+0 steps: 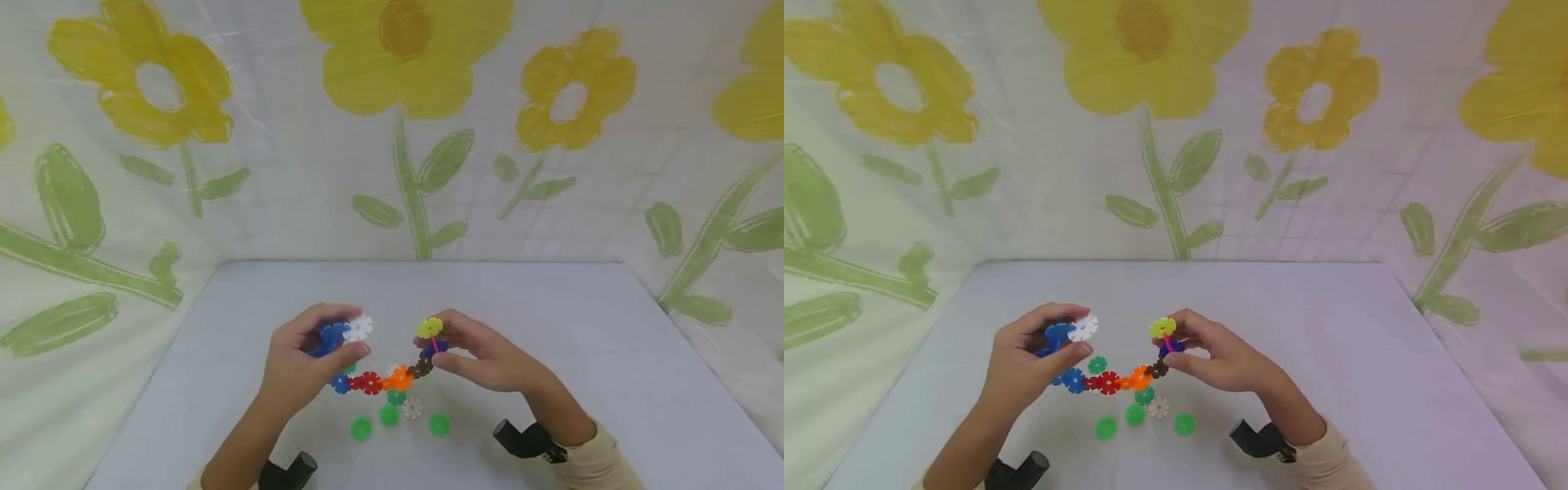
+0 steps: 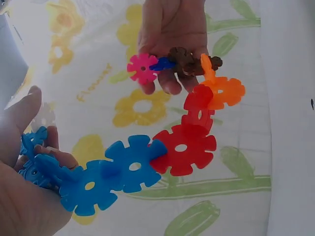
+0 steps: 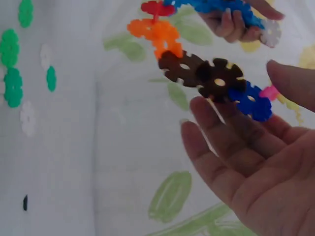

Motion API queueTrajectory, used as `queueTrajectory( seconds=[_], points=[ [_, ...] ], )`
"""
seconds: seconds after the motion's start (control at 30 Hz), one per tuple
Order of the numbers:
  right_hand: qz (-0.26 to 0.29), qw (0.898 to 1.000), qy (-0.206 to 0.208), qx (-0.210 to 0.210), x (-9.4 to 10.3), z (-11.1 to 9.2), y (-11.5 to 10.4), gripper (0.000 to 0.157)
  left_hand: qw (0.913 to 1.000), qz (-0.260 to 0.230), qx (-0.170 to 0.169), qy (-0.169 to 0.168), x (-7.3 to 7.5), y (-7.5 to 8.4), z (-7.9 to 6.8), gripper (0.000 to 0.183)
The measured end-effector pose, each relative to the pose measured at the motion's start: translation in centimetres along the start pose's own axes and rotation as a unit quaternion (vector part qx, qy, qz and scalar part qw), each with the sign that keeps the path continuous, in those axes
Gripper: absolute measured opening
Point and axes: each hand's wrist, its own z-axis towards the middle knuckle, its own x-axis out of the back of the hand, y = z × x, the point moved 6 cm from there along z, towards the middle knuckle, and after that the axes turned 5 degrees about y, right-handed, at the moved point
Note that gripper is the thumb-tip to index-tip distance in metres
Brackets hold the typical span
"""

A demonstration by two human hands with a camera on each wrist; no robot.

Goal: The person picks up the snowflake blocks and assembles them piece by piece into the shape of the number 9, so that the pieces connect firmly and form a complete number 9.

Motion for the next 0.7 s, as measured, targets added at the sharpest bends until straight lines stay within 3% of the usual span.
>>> queueTrajectory(
  seconds=[0.13,0.33,0.57,0.7],
  points=[
    [0.033,0.997,0.046,0.047,-0.6,0.2,-0.7,0.041,0.9999,-0.009,0.01,-0.007,-0.5,-0.2,0.0,0.034],
    [-0.052,0.986,0.108,0.118,-1.4,0.1,-2.6,0.044,0.9987,-0.015,0.033,-0.036,-1.9,-1.0,-0.4,0.029],
    [-0.115,0.975,0.128,0.138,-1.8,-0.1,-3.3,0.046,0.9986,-0.002,0.04,-0.035,-2.0,-1.2,-0.6,0.027],
    [-0.167,0.96,0.146,0.167,-1.9,-0.1,-3.6,0.047,0.9984,-0.006,0.038,-0.042,-2.1,-1.2,-0.6,0.027]
  ],
)
